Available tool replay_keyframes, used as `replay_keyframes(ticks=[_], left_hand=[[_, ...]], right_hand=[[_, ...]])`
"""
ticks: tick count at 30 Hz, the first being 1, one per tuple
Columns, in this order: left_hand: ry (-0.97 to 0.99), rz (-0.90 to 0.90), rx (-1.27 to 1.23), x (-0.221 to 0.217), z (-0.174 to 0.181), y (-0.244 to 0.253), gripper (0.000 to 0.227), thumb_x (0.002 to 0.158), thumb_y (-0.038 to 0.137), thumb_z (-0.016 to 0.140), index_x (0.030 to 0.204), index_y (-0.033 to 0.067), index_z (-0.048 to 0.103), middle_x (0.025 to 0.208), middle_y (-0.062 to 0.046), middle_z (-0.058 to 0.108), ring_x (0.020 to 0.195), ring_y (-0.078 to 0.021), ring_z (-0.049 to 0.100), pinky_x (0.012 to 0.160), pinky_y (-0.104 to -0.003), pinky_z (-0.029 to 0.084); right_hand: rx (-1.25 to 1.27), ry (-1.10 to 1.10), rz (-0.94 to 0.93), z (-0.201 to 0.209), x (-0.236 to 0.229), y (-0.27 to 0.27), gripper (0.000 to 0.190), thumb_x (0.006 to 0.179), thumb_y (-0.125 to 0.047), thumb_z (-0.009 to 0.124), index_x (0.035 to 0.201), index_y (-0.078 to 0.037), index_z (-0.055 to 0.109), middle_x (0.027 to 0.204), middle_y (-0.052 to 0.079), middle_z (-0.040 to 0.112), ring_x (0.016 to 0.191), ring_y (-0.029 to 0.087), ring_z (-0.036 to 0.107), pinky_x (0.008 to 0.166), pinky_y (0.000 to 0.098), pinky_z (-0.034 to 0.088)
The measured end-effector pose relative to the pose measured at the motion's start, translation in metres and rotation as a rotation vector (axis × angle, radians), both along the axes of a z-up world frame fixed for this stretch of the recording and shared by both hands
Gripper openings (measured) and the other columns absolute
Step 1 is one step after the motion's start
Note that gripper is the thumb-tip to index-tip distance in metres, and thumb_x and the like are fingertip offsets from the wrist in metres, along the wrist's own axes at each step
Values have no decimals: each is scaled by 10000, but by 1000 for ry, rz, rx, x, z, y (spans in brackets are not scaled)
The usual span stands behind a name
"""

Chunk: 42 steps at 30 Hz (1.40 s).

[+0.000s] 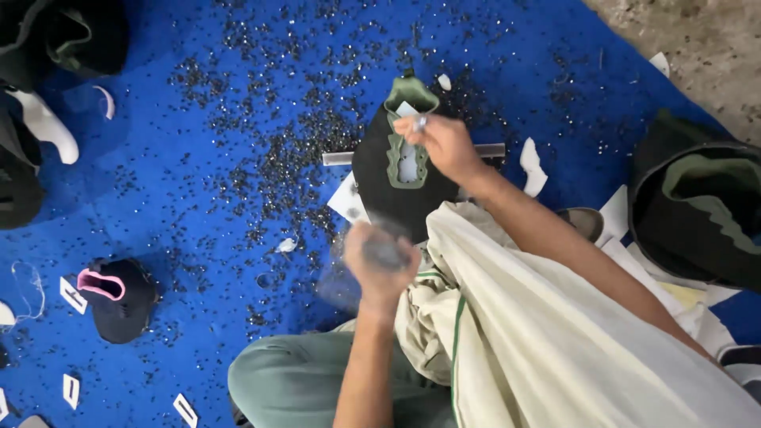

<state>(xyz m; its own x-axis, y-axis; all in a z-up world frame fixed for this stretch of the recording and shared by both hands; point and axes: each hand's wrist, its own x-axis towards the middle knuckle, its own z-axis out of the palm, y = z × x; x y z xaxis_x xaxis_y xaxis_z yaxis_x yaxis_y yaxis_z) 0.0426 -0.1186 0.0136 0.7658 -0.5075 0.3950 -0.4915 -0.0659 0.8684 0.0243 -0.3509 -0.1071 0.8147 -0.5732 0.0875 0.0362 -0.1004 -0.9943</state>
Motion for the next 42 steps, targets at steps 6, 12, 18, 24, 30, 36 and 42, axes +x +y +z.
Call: replay_keyframes(ticks=[6, 12, 18, 24, 30, 36, 42], left_hand=[[380, 71, 503, -13, 8, 12, 404, 652, 163, 850, 942, 25, 604, 751, -70, 706, 643, -243, 723, 617, -350, 564], [-7, 63, 196, 3, 107, 8, 314, 695, 143, 826, 874, 86, 575, 767, -67, 609, 646, -199, 589, 662, -306, 499], [-71, 88, 214, 7, 13, -20, 235, 755, 73, 765, 853, 90, 553, 771, -102, 595, 697, -271, 610, 704, -374, 521], [413, 144, 482, -14, 4, 44, 372, 688, 169, 835, 981, 47, 641, 823, -76, 748, 719, -153, 730, 696, -343, 597], [232, 229, 360, -17, 81, 74, 435, 644, 204, 895, 900, 47, 579, 733, -35, 643, 622, -140, 590, 614, -321, 538], [91, -285, -377, 9, 137, 58, 524, 695, 139, 876, 935, 68, 415, 792, -85, 583, 625, -201, 598, 572, -352, 545], [193, 61, 131, -8, -20, 58, 419, 730, 152, 868, 1013, 52, 576, 832, -88, 683, 726, -203, 690, 653, -346, 572]], right_hand=[[-73, 17, -174, -21, 11, -24, 143, 1079, -49, 547, 1073, 27, 668, 1040, 169, 764, 942, 213, 696, 793, 307, 526], [428, -10, -91, -9, 24, -25, 146, 1058, -101, 513, 1014, 3, 606, 1056, 118, 761, 988, 207, 776, 858, 307, 640], [-344, -83, -43, 4, 12, -7, 142, 1017, 5, 546, 1056, 76, 662, 1126, 203, 741, 1076, 289, 736, 916, 354, 588], [416, -239, -227, -15, 17, -42, 191, 1072, -43, 495, 968, 17, 644, 1060, 196, 757, 949, 252, 750, 891, 360, 618], [454, 49, 185, 2, 28, 29, 113, 1038, 25, 519, 1047, 44, 630, 1137, 176, 736, 1014, 214, 744, 904, 330, 612], [308, 112, 258, -18, 24, 44, 108, 998, 51, 523, 1024, 57, 627, 1117, 167, 756, 1039, 222, 764, 881, 307, 624], [-294, -40, 337, 7, 11, 49, 216, 965, 83, 557, 1122, 54, 702, 1097, 163, 757, 1007, 241, 729, 867, 326, 584]])
